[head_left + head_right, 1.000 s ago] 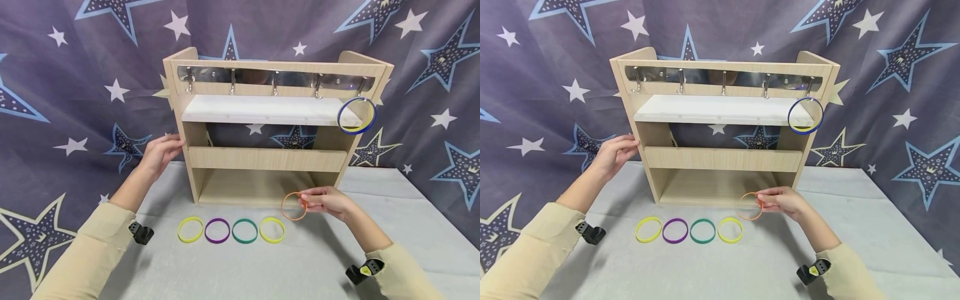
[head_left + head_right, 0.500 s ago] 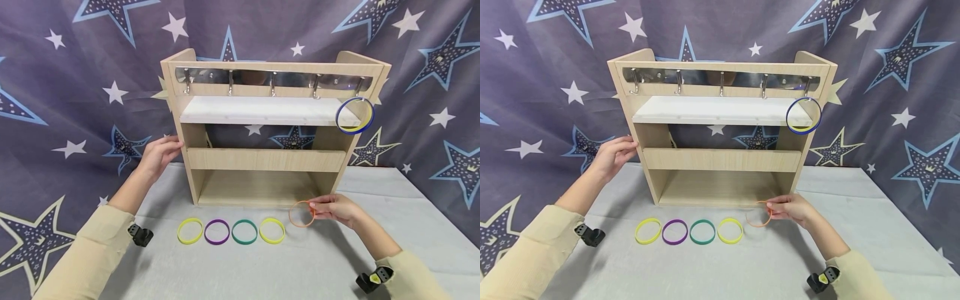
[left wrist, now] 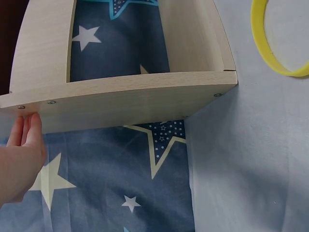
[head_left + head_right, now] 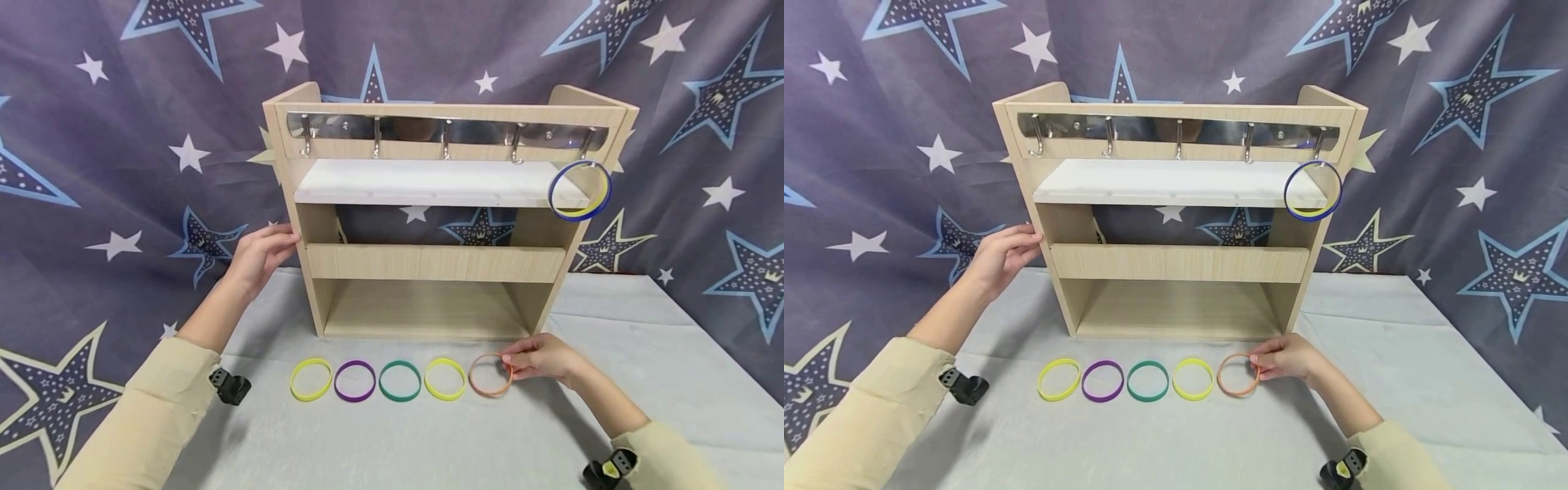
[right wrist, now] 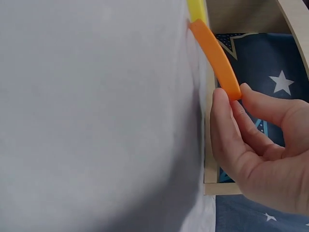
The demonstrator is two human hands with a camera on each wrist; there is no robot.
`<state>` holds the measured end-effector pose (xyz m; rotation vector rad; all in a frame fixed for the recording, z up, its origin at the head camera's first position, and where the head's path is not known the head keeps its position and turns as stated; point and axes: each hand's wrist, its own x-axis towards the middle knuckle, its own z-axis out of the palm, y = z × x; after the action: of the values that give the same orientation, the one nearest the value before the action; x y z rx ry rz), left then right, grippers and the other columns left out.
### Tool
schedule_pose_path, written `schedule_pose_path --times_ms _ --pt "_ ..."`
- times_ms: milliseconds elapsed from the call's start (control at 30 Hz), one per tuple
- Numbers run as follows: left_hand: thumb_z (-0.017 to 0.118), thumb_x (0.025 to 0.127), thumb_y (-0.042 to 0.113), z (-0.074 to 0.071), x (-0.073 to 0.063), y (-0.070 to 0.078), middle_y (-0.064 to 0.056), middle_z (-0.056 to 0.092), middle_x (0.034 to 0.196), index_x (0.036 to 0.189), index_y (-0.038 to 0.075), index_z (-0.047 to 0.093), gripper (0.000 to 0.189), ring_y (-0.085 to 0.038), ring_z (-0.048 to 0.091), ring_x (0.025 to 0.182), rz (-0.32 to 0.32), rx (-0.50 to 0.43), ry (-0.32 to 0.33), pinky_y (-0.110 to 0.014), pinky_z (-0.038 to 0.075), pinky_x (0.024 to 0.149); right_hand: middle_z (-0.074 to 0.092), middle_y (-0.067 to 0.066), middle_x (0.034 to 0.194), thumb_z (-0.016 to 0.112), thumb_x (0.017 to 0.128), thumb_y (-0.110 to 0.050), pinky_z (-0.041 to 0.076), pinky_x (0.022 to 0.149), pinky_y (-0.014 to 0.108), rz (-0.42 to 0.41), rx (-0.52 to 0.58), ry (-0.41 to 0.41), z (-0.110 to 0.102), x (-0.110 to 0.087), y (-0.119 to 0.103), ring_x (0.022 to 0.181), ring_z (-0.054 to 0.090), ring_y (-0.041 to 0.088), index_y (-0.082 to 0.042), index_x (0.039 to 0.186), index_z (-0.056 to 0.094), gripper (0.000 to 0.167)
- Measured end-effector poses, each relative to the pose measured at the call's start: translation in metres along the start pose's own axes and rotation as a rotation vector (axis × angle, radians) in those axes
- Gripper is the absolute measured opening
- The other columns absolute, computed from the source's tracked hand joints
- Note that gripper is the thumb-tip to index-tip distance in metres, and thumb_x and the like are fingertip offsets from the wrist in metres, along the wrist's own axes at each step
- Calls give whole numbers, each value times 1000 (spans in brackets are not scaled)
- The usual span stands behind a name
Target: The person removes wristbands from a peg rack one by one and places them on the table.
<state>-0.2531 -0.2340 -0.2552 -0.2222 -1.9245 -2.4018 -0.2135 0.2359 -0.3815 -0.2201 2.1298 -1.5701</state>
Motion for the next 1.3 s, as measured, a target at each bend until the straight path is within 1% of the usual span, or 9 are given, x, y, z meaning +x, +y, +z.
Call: schedule_pose_path --times_ms 133,267,467,667,833,933,1133,1200,1300 --pt "62 91 6 -1 0 -1 8 66 100 100 12 62 12 0 66 94 -7 21 6 -11 53 87 71 0 81 66 90 -7 62 72 25 -7 -18 9 6 2 4 74 67 7 22 114 56 39" --pt "62 91 5 -1 0 -2 8 67 99 96 15 64 11 -1 66 93 0 13 4 -11 53 86 70 0 79 66 89 -6 62 70 25 2 -47 35 12 4 5 72 66 6 22 111 58 37" --pt "61 91 4 -1 -1 -3 8 67 98 91 17 67 15 0 67 93 5 12 5 -10 53 85 69 -2 76 69 87 -8 62 68 26 29 -133 90 18 5 4 69 64 6 17 108 63 34" --pt "61 91 5 -3 -2 -4 9 67 99 95 16 65 12 0 66 94 -8 24 12 -11 53 88 71 0 76 70 86 -9 62 67 27 18 -192 137 20 4 3 69 65 6 15 104 66 31" --pt "61 91 6 -3 -3 -5 9 66 100 100 14 62 11 0 66 95 -15 35 15 -13 53 90 71 1 75 70 86 -11 62 68 28 -6 -220 136 18 3 4 69 68 10 15 104 66 32" --pt "62 91 6 -3 -2 -4 8 66 100 100 13 62 12 -1 66 95 -10 33 13 -13 53 91 71 4 77 70 87 -12 62 68 29 -20 -231 132 17 1 3 70 69 12 16 104 65 33" --pt "62 91 7 -2 0 -1 9 66 101 97 15 64 10 0 65 96 -9 45 11 -15 52 95 74 18 87 67 88 -12 62 70 30 -57 -236 166 10 -4 -4 72 70 11 19 108 62 36" --pt "61 91 6 -1 0 -1 8 66 101 95 16 66 11 0 66 95 -9 40 9 -14 52 93 73 20 91 67 89 -12 62 71 30 -66 -236 183 7 -6 -6 74 70 11 20 110 61 38" --pt "61 92 5 -1 0 0 8 66 100 93 16 67 12 -1 66 94 -4 33 7 -12 53 88 73 19 92 66 90 -14 62 73 31 -54 -225 200 1 -8 -10 75 71 10 20 113 59 41"
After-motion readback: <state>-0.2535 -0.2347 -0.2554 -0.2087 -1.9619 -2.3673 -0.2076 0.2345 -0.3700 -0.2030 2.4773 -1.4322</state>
